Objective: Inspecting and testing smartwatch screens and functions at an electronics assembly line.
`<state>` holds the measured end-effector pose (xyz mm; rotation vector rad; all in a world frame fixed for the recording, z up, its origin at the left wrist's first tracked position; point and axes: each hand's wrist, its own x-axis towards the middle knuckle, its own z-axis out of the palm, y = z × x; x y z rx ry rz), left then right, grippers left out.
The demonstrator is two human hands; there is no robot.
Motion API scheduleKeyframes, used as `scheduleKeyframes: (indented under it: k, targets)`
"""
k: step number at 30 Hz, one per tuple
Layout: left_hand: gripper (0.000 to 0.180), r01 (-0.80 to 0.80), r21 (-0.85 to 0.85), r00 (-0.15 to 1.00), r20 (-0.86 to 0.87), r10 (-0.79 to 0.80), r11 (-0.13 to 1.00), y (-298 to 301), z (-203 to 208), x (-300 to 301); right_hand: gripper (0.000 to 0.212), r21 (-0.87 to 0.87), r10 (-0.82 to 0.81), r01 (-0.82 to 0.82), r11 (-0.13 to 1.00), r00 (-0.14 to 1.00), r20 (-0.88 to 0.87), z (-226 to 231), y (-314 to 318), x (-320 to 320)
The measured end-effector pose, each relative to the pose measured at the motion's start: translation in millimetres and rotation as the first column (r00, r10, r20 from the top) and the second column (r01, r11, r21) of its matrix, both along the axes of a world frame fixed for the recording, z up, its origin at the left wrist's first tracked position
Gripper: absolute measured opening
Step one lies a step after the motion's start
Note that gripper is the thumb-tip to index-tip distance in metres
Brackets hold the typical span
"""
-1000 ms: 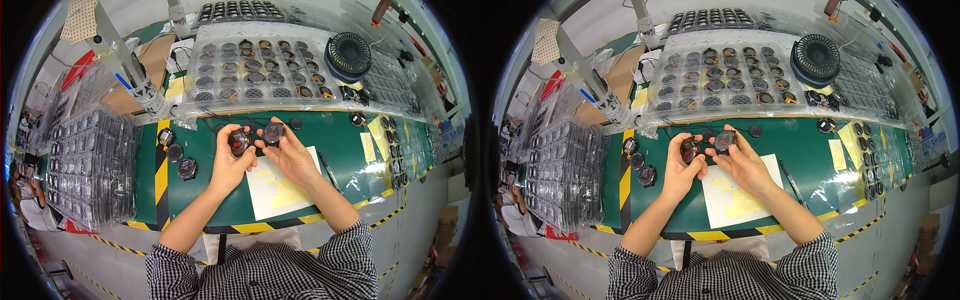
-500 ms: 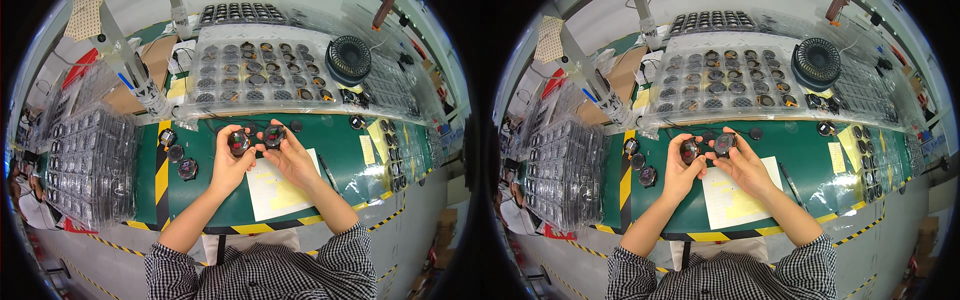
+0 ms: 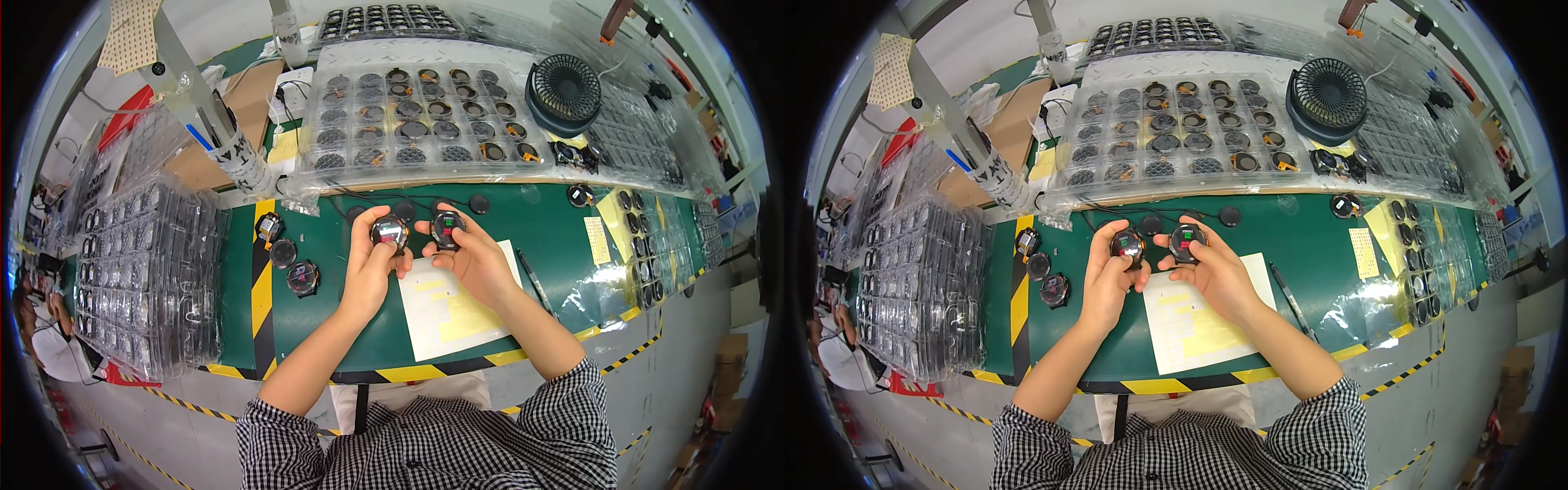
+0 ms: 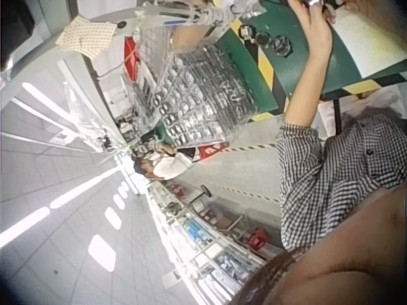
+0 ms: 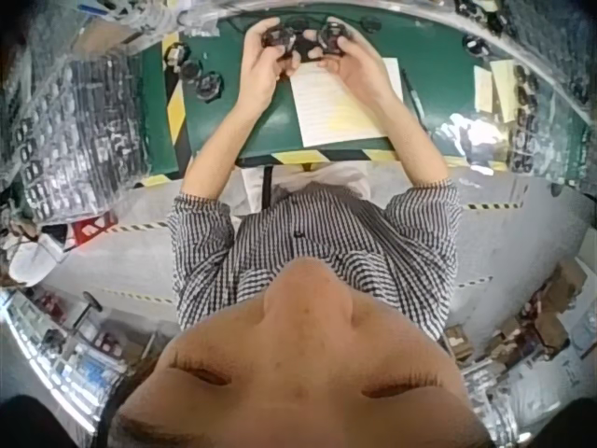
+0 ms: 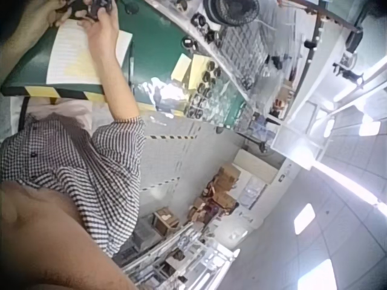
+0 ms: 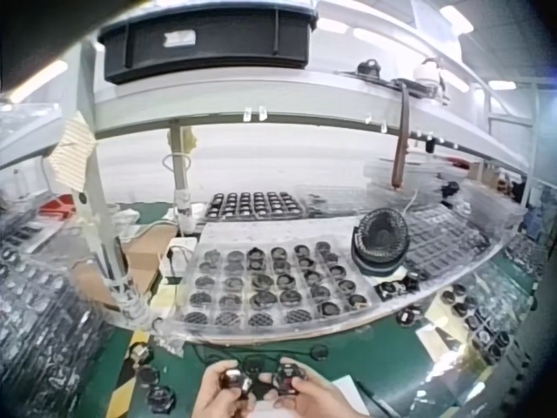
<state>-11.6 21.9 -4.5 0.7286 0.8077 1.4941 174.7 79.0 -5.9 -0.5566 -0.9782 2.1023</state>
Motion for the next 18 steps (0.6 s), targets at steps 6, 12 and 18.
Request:
scheduleKeyframes:
  k: [6, 12, 18]
  targets:
    - [0.059, -0.016, 0.160, 0.964, -0.261, 0.058, 0.987, -2.5, -1.9, 14.4, 0.051, -0.111, 0.004, -0.012, 0.994, 0.997, -0.072, 3.8, -7.0, -6.6]
    - [0.064, 0.123, 0.255, 0.825, -0.564, 0.044, 0.959, -0.1, -10.0, 13.3, 0.059, -0.104, 0.169, -0.182, 0.978, 0.978, -0.125, 3.3, -10.7, -7.7]
    - [0.060, 0.091, 0.324, 0.829, -0.548, 0.109, 0.942, -0.3, -8.4, 11.3, 0.031, 0.460, -0.290, 0.128, 0.878, 0.909, 0.300, 2.0, -8.8, -0.7]
